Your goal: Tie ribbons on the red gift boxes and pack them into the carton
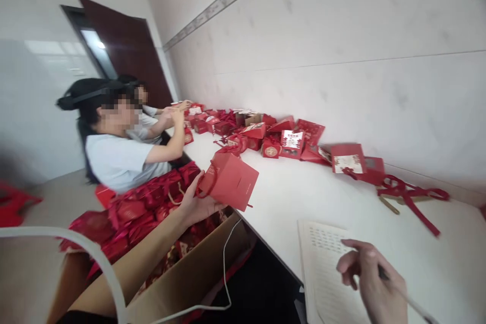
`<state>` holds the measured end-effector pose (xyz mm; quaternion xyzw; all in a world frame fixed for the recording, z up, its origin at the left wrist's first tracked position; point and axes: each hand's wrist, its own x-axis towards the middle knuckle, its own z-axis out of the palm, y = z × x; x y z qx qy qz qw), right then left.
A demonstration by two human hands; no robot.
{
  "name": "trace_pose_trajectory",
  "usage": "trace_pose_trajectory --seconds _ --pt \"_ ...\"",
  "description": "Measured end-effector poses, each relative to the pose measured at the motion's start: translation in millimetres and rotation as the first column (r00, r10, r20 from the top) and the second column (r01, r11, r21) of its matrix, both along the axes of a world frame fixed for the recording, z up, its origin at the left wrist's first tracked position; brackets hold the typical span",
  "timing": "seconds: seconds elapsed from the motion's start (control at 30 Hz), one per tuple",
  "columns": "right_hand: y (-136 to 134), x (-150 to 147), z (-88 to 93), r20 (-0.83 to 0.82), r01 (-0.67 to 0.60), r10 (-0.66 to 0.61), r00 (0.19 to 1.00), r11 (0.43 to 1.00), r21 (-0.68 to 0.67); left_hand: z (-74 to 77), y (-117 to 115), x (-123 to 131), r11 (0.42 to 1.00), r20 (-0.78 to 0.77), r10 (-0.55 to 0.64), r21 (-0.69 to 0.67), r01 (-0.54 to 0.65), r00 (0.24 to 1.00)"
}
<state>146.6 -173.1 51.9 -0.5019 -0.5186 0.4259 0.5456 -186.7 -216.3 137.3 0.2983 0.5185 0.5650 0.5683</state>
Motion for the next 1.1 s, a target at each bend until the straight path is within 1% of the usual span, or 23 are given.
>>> trace_pose_trajectory --seconds 0.07,0.1,0.17,0.23,0.33,0.4,0.47,0.5,0.53,0.57,0.63,0.67,0.7,0.77,0.8,0.83,0.87,0.9,0.93,0.97,1.0,1.03,1.1 --pt "-15 -37 -1.9 -0.041 -0.213 0.213 0.976 0.977 0.006 -8.6 -23 -6 0.997 0.147 0.076 0.009 -0.078 0.986" --pt "-21 -57 -6.2 -0.026 -0.326 0.326 0.945 0.945 -0.022 -14.0 -34 -9 0.994 0.226 0.095 0.026 -0.103 0.969" --pt "-28 -98 -20.3 0.038 -0.552 0.552 0.833 0.834 -0.018 -25.6 -53 -17 0.988 0.387 0.092 0.08 -0.133 0.918" --pt "-31 -137 -39.5 0.172 -0.718 0.7 0.693 0.693 0.071 -36.5 -71 -27 0.981 0.501 0.077 0.119 -0.156 0.862" --pt "-31 -187 -71.3 0.371 -0.797 0.705 0.604 0.527 0.294 -49.7 -98 -45 0.968 0.583 0.13 0.102 -0.231 0.802" --pt "-31 -213 -88.9 0.505 -0.838 0.67 0.545 0.424 0.343 -57.0 -115 -60 0.958 0.612 0.184 0.065 -0.281 0.769" --pt "-32 -234 -97.2 0.606 -0.862 0.613 0.507 0.361 0.355 -64.4 -127 -77 0.948 0.629 0.219 0.042 -0.314 0.746" --pt "-34 -242 -95.9 0.618 -0.852 0.586 0.524 0.356 0.385 -68.4 -131 -84 0.944 0.635 0.229 0.038 -0.326 0.738" --pt "-36 -248 -90.4 0.595 -0.82 0.564 0.573 0.373 0.435 -72.6 -133 -92 0.94 0.642 0.236 0.039 -0.339 0.729" --pt "-38 -254 -80.7 0.538 -0.764 0.546 0.642 0.406 0.501 -77.1 -134 -98 0.934 0.649 0.243 0.045 -0.355 0.721" --pt "-45 -263 -51.1 0.361 -0.601 0.5 0.787 0.489 0.633 -86.4 -132 -106 0.918 0.66 0.248 0.072 -0.389 0.709" --pt "-49 -267 -33.9 0.295 -0.53 0.481 0.826 0.481 0.699 -91.0 -130 -108 0.913 0.665 0.243 0.089 -0.397 0.707" --pt "-54 -271 -17.2 0.276 -0.497 0.485 0.83 0.416 0.761 -95.3 -127 -109 0.911 0.668 0.232 0.106 -0.4 0.707" --pt "-61 -278 8.3 0.464 -0.616 0.492 0.737 0.205 0.761 -102.7 -122 -109 0.914 0.674 0.206 0.127 -0.386 0.709" --pt "-63 -281 15.2 0.535 -0.66 0.449 0.715 0.185 0.728 -105.4 -120 -110 0.918 0.679 0.193 0.13 -0.374 0.708" --pt "-65 -282 18.1 0.579 -0.689 0.398 0.712 0.232 0.687 -107.5 -118 -110 0.921 0.684 0.185 0.13 -0.367 0.706" --pt "-64 -282 17.1 0.584 -0.675 0.34 0.737 0.335 0.657 -108.9 -116 -112 0.922 0.689 0.183 0.128 -0.366 0.702" --pt "-63 -280 13.1 0.563 -0.624 0.279 0.778 0.453 0.637 -109.4 -114 -114 0.922 0.694 0.186 0.122 -0.368 0.695" --pt "-61 -277 6.7 0.534 -0.563 0.231 0.813 0.544 0.622 -109.4 -113 -116 0.921 0.701 0.191 0.114 -0.373 0.687" --pt "-58 -273 -1.8 0.515 -0.532 0.216 0.83 0.582 0.615 -108.8 -112 -118 0.92 0.708 0.198 0.105 -0.378 0.678" --pt "-55 -269 -11.9 0.519 -0.551 0.238 0.821 0.569 0.611 -107.9 -112 -121 0.919 0.715 0.203 0.096 -0.382 0.669" --pt "-52 -265 -23.5 0.552 -0.609 0.284 0.784 0.523 0.596 -106.8 -111 -123 0.921 0.721 0.206 0.087 -0.381 0.662" --pt "-48 -258 -50.6 0.671 -0.769 0.385 0.634 0.397 0.5 -105.4 -112 -128 0.922 0.731 0.206 0.078 -0.379 0.651"
